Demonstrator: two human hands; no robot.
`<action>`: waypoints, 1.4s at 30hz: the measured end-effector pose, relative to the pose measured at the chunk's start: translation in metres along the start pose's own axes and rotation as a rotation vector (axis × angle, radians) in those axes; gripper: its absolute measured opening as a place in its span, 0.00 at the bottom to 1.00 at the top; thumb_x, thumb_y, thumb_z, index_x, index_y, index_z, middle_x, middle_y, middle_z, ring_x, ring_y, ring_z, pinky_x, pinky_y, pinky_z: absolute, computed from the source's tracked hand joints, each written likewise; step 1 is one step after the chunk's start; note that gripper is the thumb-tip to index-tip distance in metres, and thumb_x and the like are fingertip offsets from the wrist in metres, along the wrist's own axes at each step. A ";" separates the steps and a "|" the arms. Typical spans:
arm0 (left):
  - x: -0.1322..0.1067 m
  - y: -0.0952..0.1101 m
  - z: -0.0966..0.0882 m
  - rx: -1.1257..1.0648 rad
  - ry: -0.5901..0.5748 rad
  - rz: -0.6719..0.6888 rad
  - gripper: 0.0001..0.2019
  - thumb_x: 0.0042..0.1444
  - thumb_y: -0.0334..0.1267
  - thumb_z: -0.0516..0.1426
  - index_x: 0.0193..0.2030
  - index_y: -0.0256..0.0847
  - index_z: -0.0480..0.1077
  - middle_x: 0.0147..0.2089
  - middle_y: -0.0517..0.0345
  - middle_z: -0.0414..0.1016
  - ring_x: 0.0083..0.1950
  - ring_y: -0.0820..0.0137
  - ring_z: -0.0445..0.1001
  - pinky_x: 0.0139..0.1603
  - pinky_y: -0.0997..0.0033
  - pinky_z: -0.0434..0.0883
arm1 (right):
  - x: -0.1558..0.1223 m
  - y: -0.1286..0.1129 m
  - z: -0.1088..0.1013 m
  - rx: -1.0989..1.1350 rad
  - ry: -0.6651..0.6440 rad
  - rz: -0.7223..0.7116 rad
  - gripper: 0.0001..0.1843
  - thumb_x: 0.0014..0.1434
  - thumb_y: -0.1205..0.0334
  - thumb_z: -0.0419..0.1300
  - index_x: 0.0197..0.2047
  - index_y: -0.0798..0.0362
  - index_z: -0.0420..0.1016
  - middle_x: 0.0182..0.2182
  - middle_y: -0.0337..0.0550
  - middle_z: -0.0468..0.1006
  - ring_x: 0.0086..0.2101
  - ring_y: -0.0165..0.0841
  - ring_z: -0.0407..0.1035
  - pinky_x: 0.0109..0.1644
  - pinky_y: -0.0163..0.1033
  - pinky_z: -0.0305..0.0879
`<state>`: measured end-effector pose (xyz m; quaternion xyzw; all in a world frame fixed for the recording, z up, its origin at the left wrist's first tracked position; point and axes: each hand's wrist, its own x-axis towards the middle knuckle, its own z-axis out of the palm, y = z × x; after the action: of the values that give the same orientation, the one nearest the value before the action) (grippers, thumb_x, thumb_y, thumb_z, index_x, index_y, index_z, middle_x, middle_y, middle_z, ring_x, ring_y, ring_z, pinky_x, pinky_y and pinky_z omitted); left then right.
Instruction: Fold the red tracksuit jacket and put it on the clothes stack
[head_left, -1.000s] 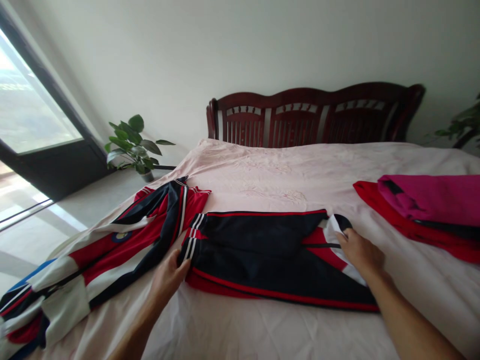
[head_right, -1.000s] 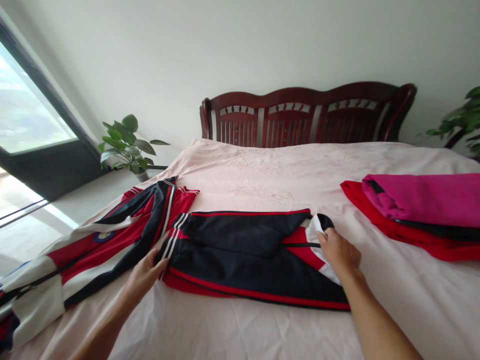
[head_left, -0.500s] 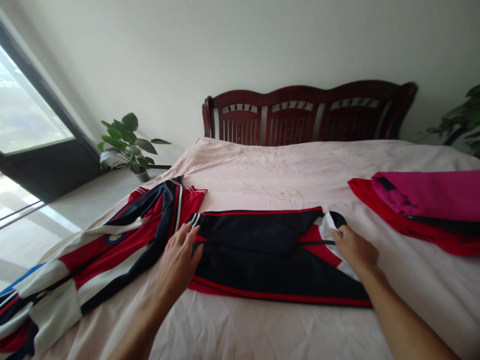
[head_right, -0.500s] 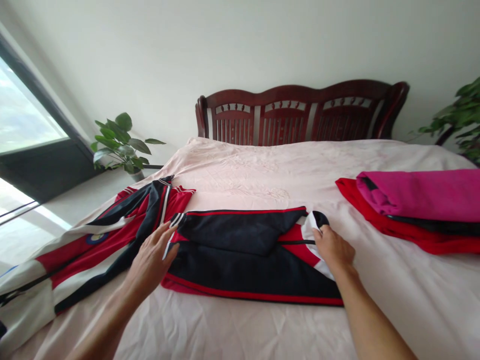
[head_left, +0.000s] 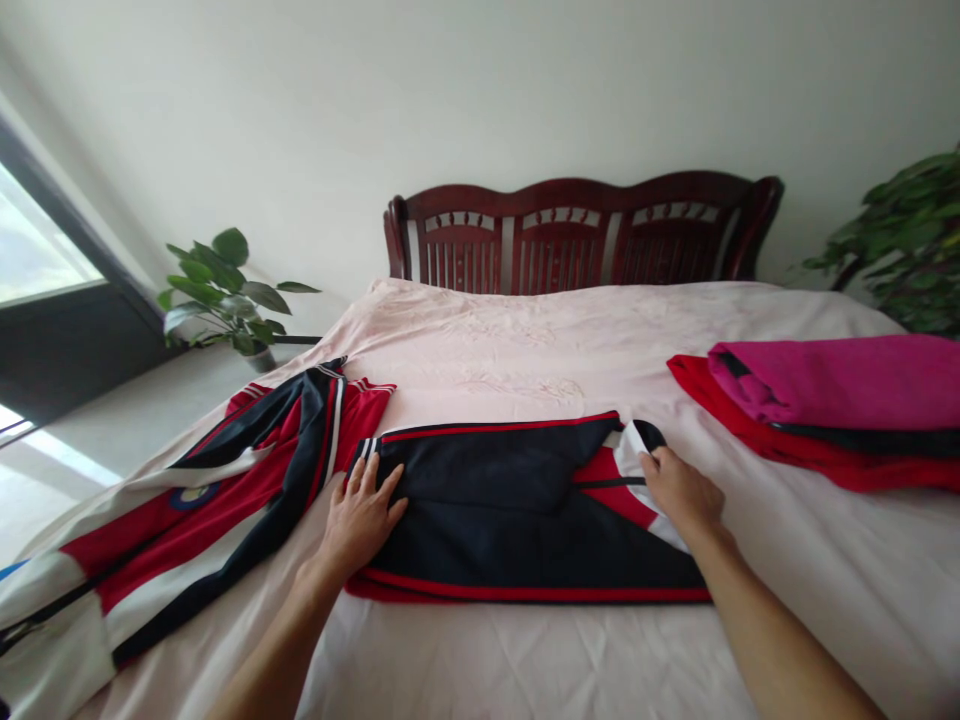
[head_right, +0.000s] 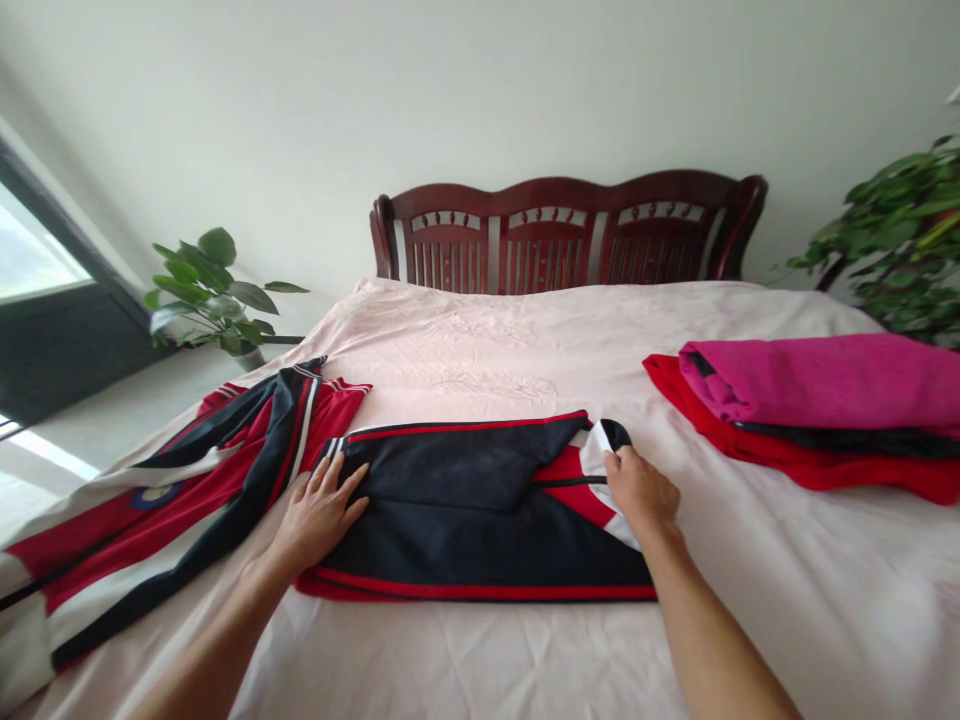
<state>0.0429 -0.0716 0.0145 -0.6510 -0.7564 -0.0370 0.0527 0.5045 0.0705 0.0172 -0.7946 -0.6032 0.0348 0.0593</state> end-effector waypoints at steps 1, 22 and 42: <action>0.000 0.001 -0.001 -0.002 -0.003 0.000 0.26 0.65 0.49 0.51 0.69 0.53 0.61 0.76 0.43 0.49 0.76 0.49 0.48 0.67 0.41 0.58 | -0.001 -0.001 0.000 0.002 -0.002 0.004 0.29 0.69 0.46 0.38 0.50 0.52 0.74 0.45 0.58 0.80 0.46 0.50 0.75 0.44 0.48 0.66; 0.001 0.007 0.002 -0.045 -0.019 -0.040 0.27 0.64 0.51 0.53 0.69 0.55 0.61 0.76 0.43 0.50 0.76 0.48 0.45 0.69 0.39 0.54 | -0.049 -0.153 0.031 -0.024 0.093 -0.431 0.36 0.69 0.44 0.46 0.72 0.57 0.54 0.71 0.58 0.52 0.69 0.53 0.43 0.70 0.57 0.42; 0.025 -0.052 0.004 -0.530 -0.041 -0.655 0.36 0.54 0.62 0.55 0.57 0.31 0.66 0.58 0.26 0.70 0.56 0.40 0.74 0.53 0.47 0.69 | -0.055 -0.153 0.031 0.012 0.044 -0.458 0.30 0.68 0.57 0.49 0.69 0.60 0.61 0.68 0.59 0.58 0.68 0.54 0.47 0.70 0.61 0.38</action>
<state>-0.0126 -0.0548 0.0141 -0.3676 -0.8886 -0.2322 -0.1464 0.3398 0.0601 0.0063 -0.6373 -0.7660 0.0067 0.0836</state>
